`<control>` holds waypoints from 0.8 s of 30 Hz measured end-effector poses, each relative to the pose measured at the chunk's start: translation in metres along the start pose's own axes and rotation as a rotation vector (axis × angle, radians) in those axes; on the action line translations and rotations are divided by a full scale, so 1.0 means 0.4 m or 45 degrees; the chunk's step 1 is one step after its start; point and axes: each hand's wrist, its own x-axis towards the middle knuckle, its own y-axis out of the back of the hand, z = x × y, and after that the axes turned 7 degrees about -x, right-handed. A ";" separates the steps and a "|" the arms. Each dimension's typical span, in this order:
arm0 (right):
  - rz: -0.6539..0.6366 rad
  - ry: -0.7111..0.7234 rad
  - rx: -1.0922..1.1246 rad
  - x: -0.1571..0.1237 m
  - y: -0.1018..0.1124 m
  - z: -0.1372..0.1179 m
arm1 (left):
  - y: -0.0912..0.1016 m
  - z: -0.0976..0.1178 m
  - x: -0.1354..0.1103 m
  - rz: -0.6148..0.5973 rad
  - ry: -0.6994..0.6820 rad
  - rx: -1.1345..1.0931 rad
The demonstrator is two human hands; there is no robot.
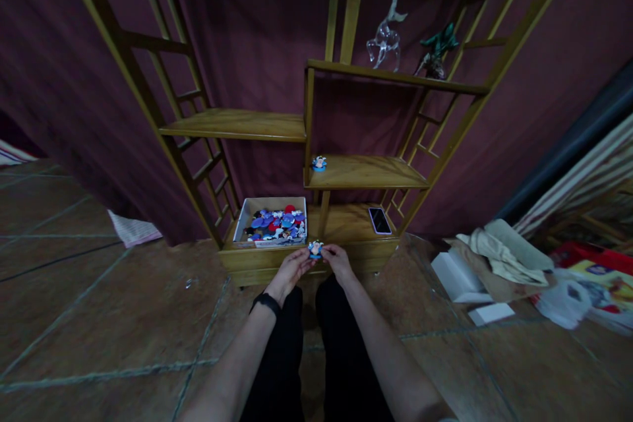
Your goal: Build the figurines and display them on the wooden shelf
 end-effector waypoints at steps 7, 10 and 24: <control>-0.001 0.059 -0.062 0.004 0.001 0.007 | 0.002 -0.003 0.001 0.040 0.001 0.036; 0.015 0.058 -0.045 0.004 0.000 0.011 | 0.001 -0.003 0.000 0.037 -0.011 0.048; 0.017 0.053 -0.052 -0.009 0.004 -0.011 | 0.000 0.005 0.004 0.079 0.011 0.075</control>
